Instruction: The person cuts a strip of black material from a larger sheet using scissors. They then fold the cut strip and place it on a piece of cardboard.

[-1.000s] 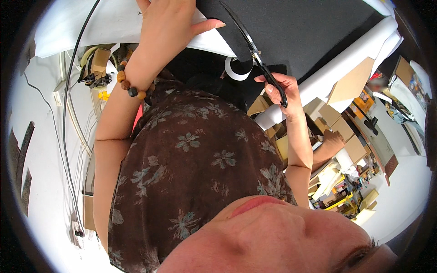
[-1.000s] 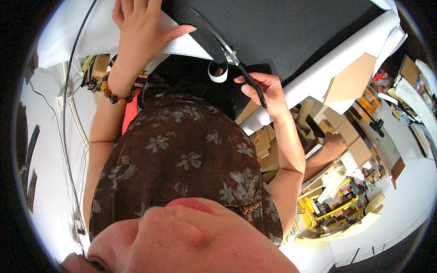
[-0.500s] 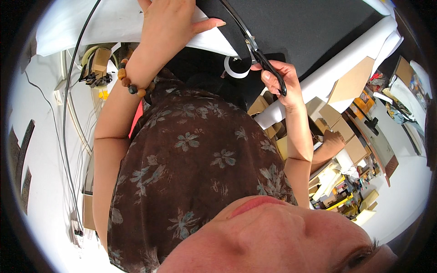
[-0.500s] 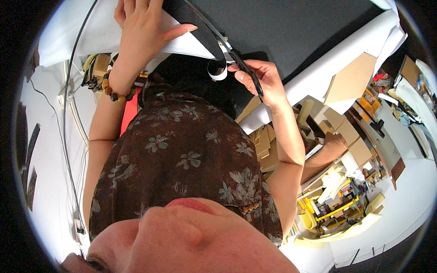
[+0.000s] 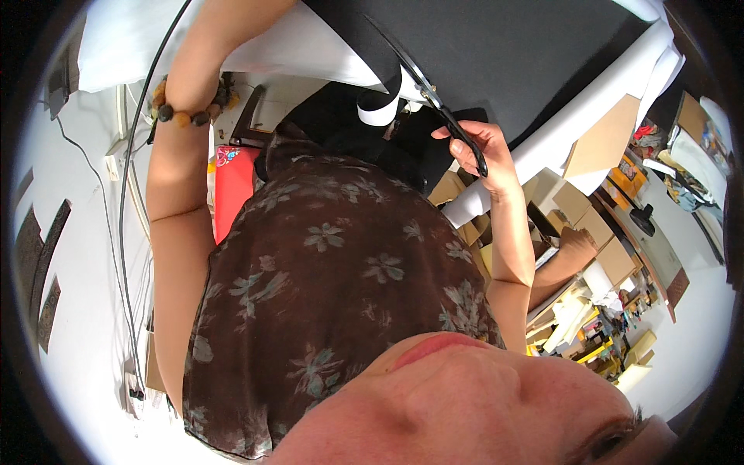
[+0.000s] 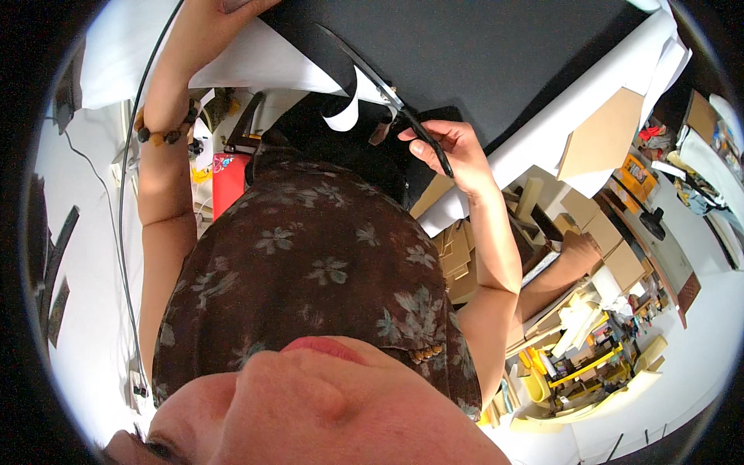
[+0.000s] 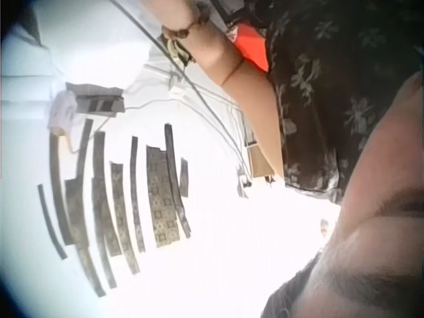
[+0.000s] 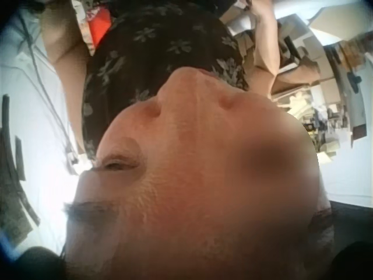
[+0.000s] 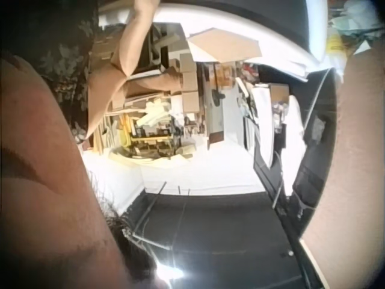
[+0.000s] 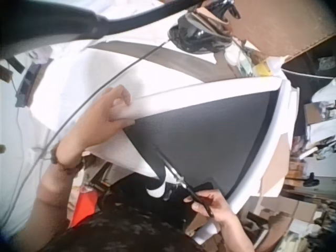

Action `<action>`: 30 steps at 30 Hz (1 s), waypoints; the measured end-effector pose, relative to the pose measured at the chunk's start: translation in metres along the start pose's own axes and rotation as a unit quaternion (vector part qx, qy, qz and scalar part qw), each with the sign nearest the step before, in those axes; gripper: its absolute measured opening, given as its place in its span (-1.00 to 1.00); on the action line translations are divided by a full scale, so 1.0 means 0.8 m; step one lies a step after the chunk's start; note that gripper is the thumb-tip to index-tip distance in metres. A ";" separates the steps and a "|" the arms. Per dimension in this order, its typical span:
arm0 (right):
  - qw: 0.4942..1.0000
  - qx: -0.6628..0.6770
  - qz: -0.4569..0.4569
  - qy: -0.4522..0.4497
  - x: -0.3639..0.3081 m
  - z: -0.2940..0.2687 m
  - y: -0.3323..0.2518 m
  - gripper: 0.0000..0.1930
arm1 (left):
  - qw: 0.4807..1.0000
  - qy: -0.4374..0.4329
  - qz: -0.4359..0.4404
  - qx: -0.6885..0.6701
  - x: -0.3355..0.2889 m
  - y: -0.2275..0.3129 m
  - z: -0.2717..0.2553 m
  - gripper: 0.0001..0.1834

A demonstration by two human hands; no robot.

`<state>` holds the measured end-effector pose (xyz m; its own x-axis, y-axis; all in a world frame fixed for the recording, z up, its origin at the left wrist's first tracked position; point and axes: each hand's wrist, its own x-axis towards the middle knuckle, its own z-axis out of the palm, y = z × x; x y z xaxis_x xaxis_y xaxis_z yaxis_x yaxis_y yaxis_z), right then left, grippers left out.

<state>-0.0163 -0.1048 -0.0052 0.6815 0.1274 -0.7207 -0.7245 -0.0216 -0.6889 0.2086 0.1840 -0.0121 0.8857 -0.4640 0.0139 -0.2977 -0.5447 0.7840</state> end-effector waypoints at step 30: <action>0.997 0.066 -0.028 0.014 -0.016 -0.004 0.024 -0.56 | 0.903 0.174 0.260 0.294 0.040 -0.019 0.057 -0.74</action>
<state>-0.0382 -0.1103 -0.0095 0.7228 0.0976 -0.6841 -0.6910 0.1162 -0.7135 0.2253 0.1455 -0.0519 0.5992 -0.5720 0.5601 -0.7527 -0.6409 0.1507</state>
